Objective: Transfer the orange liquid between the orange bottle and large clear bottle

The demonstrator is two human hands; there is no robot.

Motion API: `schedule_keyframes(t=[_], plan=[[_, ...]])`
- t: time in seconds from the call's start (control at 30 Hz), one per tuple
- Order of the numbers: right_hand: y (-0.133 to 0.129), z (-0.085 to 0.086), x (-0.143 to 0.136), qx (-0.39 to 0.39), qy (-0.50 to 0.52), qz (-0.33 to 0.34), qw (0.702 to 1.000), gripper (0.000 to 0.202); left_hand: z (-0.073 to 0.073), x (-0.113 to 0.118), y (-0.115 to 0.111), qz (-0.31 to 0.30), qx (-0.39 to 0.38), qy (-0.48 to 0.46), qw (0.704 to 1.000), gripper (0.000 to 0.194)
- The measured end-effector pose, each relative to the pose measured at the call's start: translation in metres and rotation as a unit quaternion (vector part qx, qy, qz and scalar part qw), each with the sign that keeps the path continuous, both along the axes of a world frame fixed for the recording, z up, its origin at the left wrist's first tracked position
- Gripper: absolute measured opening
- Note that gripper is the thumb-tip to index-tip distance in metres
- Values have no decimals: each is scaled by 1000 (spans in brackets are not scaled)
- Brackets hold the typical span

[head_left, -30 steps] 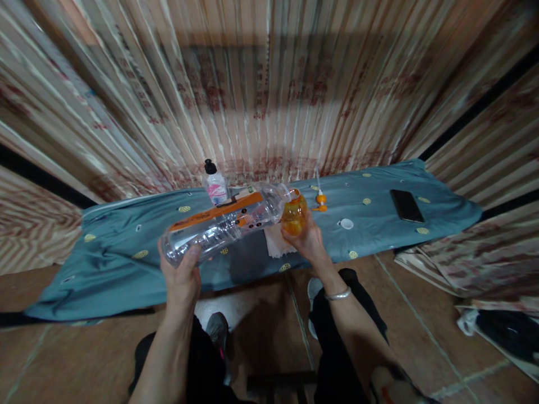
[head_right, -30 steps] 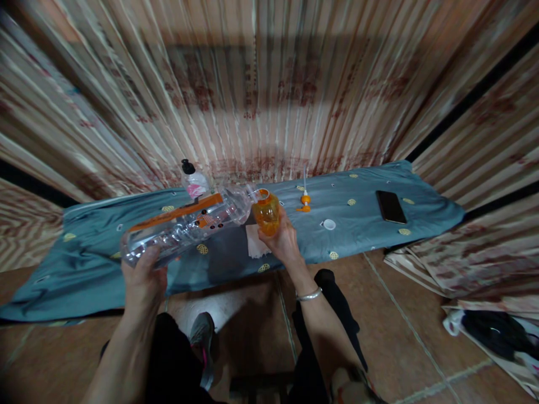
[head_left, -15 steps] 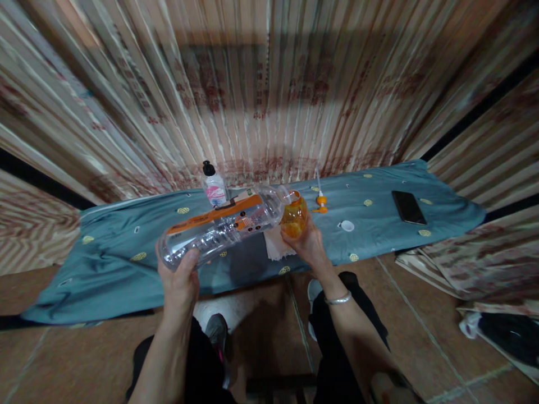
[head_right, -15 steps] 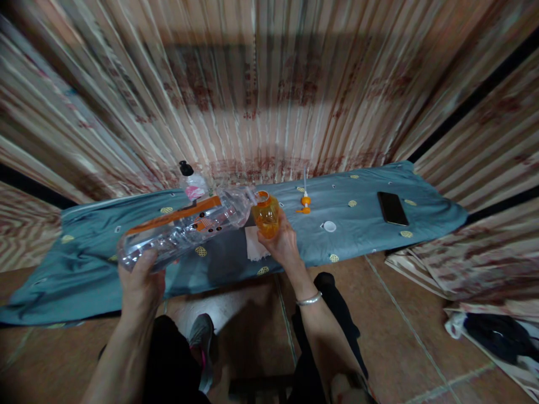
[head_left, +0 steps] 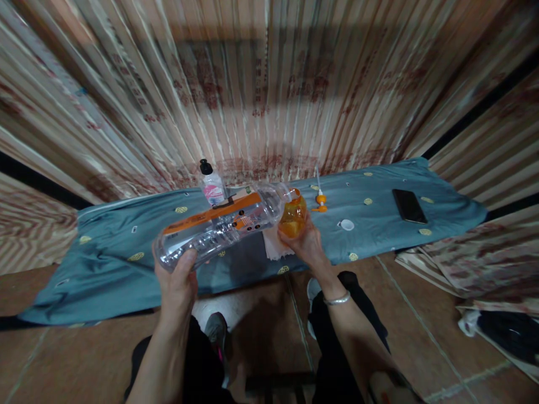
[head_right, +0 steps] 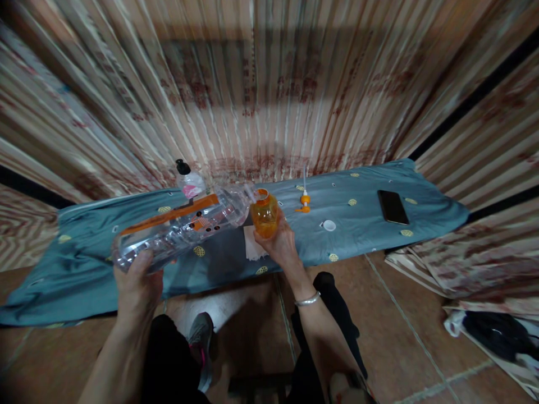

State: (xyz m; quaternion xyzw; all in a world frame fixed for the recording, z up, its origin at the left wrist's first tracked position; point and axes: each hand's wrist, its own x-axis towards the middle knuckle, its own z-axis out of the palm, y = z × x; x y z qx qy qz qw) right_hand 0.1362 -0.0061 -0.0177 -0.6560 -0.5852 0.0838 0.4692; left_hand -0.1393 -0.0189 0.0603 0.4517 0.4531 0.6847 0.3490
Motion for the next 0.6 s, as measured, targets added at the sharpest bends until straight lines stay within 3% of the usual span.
schedule_keyframes(t=[0.17,0.43,0.6], plan=[[0,4,1,5,-7,2,1000,86,2,0,-1,-15,4,-26,1000,51],[-1,2,2,-2,-2,13,1000,84,1,-4,-1,-1,5,-57,998,55],[-1,1,-4,-16,17,13,1000,81,5,-3,-3,-4,14,-29,999,48]])
